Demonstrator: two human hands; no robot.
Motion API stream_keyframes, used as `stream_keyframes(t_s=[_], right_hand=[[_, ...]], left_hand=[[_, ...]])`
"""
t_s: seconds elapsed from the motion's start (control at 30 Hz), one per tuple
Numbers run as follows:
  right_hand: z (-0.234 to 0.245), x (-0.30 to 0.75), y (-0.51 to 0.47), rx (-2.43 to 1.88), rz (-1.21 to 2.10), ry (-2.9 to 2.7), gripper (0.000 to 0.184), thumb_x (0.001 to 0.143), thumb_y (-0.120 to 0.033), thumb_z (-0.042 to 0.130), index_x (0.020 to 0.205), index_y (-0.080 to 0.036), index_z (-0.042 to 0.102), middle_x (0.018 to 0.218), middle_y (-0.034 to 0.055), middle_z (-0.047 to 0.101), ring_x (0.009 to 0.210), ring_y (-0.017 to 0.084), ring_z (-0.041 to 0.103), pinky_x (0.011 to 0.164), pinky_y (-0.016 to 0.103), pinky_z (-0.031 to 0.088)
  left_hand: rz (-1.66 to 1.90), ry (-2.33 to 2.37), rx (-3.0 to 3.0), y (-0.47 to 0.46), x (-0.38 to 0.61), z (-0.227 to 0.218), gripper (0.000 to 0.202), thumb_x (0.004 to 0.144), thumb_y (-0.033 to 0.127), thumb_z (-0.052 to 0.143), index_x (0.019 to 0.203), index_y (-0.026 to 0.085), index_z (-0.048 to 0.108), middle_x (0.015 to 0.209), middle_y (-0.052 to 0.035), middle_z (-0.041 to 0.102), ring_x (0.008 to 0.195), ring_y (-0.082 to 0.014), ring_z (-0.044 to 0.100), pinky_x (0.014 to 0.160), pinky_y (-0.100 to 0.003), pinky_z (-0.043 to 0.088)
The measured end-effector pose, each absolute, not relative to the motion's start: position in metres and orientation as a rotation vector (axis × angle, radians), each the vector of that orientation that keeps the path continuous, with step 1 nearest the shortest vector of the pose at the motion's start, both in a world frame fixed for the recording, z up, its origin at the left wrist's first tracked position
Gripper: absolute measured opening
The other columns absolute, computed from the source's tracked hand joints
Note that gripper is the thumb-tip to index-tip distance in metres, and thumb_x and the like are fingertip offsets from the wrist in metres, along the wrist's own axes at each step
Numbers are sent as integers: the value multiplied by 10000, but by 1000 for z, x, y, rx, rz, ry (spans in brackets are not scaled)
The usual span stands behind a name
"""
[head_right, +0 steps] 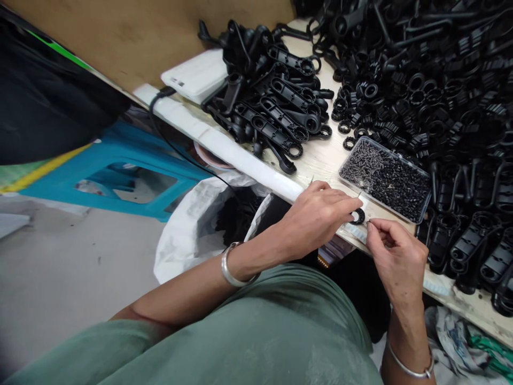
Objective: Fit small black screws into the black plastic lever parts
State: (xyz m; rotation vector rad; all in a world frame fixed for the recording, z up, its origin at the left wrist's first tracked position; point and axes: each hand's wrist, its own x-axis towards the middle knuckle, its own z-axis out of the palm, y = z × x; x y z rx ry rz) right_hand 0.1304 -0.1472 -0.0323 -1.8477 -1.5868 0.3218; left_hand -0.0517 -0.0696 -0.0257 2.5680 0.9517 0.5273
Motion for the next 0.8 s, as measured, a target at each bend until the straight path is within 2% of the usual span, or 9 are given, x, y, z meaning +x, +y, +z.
stream_keyframes(t_s=[0.1,0.2,0.53,0.8], right_hand=[[-34,130,-149,-1857,332,-1543,189,847,-371,667,811,-207,752,668,6,705,543,153,631,605,287,531],[-35,130,-150,-1845,339,-1518,194,834,-373,670,808,-201,757,665,7,708,537,151,634,603,279,541],[-42,129,-150,-1805,351,-1527,177,849,-356,670,799,-204,747,670,5,706,531,145,635,585,269,534],[-42,130,-150,-1799,359,-1517,174,854,-348,669,804,-201,747,659,5,705,535,148,641,569,265,527]], left_hand=[[400,948,2625,-67,-43,-22,186,852,18,510,911,149,627,805,-39,740,788,-197,697,741,-332,380],[372,928,2656,-68,-39,-22,175,832,20,507,847,147,626,796,-41,740,776,-193,701,709,-328,400],[646,856,2660,-78,-38,-47,197,899,39,490,909,133,663,994,-68,761,936,-189,706,816,-333,466],[629,836,2586,-75,-40,-47,203,937,47,500,887,149,667,894,-17,759,854,-163,708,795,-308,462]])
